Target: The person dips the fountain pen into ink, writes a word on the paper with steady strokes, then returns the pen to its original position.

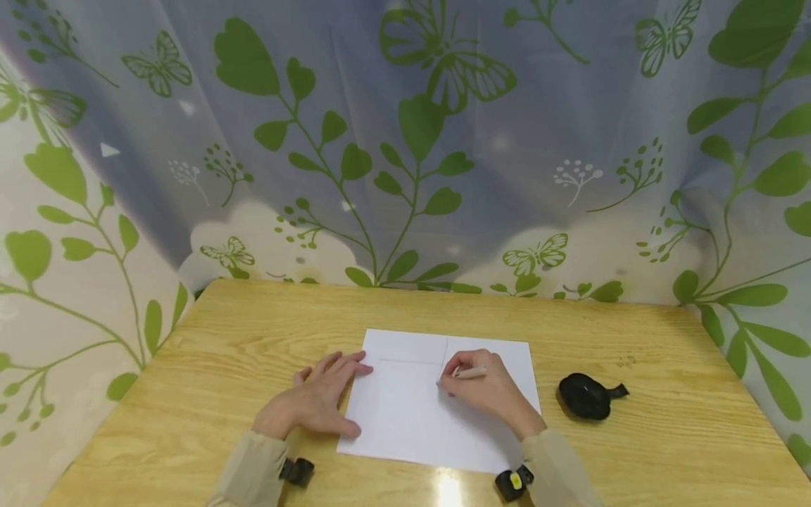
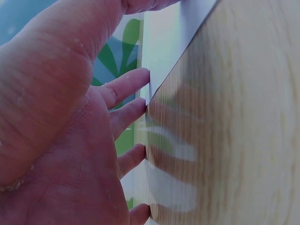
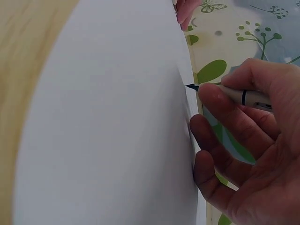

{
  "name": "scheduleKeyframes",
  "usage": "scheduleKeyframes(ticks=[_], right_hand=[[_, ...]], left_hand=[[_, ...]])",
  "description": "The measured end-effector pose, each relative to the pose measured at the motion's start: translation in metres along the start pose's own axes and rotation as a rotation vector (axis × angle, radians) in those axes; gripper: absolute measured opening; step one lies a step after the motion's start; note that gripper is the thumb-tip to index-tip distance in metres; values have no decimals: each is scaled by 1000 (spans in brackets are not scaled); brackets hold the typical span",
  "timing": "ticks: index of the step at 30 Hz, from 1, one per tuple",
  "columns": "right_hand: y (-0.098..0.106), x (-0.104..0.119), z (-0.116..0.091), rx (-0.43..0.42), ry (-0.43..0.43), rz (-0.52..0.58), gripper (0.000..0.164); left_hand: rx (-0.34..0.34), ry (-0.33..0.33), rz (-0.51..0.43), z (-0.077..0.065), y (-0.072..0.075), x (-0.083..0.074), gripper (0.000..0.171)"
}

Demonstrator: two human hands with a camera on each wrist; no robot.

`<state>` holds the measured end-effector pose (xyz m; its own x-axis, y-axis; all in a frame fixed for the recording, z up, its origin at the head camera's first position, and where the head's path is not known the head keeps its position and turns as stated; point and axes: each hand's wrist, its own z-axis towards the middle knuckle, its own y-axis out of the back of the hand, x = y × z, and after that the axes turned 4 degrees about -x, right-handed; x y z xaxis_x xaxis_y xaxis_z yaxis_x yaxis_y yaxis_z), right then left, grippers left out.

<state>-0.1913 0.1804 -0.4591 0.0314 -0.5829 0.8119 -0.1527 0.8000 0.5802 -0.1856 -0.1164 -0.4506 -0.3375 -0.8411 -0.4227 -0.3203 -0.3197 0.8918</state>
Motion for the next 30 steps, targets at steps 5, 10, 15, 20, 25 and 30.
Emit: scheduleKeyframes(ticks=[5,10,15,20,25,30], right_hand=[[0,0,-1,9,3,4,10],[0,1,-2,18,15,5,11],[-1,2,-4,27,20,-5,11],[-2,3,-5,28,22,-17,10],[-2,4,-6,44,2,-11,9],[-2,5,-7,54,6,-15,9]], left_hand=[[1,-2,2,0,0,0,84],[2,0,3,0,-1,1,84],[4,1,1,0,-1,1,84],[3,-1,1,0,-1,0,84],[1,-4,0,0,-1,1,84],[0,-5,-2,1,-1,1,84]])
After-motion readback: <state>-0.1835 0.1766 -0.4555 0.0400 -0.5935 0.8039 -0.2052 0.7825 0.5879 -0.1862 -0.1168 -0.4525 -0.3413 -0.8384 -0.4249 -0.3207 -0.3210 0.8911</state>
